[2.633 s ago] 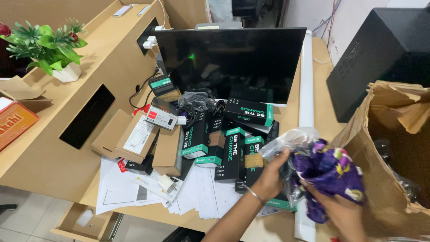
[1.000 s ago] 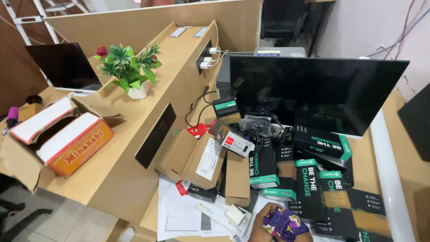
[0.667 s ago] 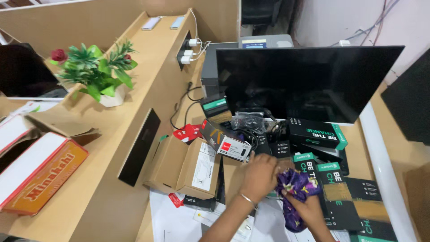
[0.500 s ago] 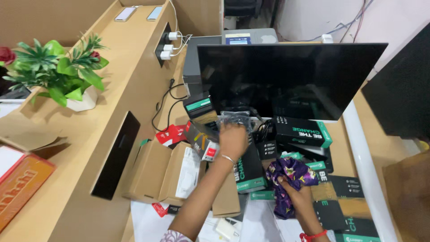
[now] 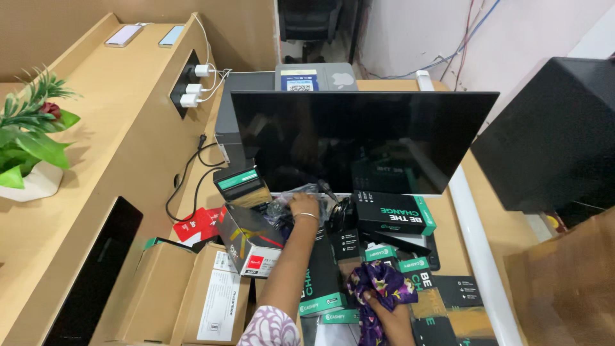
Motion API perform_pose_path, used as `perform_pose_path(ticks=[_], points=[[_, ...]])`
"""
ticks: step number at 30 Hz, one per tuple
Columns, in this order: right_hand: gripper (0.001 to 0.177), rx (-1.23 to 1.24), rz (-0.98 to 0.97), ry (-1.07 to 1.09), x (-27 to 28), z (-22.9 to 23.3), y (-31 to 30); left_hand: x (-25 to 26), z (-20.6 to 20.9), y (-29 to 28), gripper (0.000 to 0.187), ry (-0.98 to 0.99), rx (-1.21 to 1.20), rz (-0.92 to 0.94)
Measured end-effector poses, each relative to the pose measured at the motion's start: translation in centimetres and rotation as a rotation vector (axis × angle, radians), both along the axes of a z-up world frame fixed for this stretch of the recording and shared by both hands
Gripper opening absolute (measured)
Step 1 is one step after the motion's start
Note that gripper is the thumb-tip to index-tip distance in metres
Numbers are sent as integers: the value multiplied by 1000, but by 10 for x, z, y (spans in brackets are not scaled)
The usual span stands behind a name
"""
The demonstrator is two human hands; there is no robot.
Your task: The person removes a power cable from a bag, uncoils it by hand, and places it into a small cardboard box on a desk cluttered with electronic product packaging.
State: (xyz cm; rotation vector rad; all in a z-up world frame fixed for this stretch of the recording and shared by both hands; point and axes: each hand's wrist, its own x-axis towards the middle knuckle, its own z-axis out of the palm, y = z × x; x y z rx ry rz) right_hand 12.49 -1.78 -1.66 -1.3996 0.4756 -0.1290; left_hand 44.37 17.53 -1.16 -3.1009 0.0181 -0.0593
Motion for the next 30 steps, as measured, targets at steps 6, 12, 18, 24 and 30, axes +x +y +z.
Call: perform_pose_path(ticks=[6, 12, 18, 24, 30], points=[[43, 42, -19, 2, -24, 35, -19, -41, 87, -1, 34, -78, -99, -74], [43, 32, -122, -172, -69, 135, -18, -175, 219, 30, 49, -43, -1136, -288], [42, -256, -28, -353, -120, 172, -10, -329, 156, 58, 58, 515, -2426, 84], [97, -1161, 216, -761, -163, 188, 34, -421, 110, -28, 68, 562, -2636, -182], [69, -1197, 258, -608, -192, 167, -1, -483, 48, -102, 63, 828, -2853, 218]])
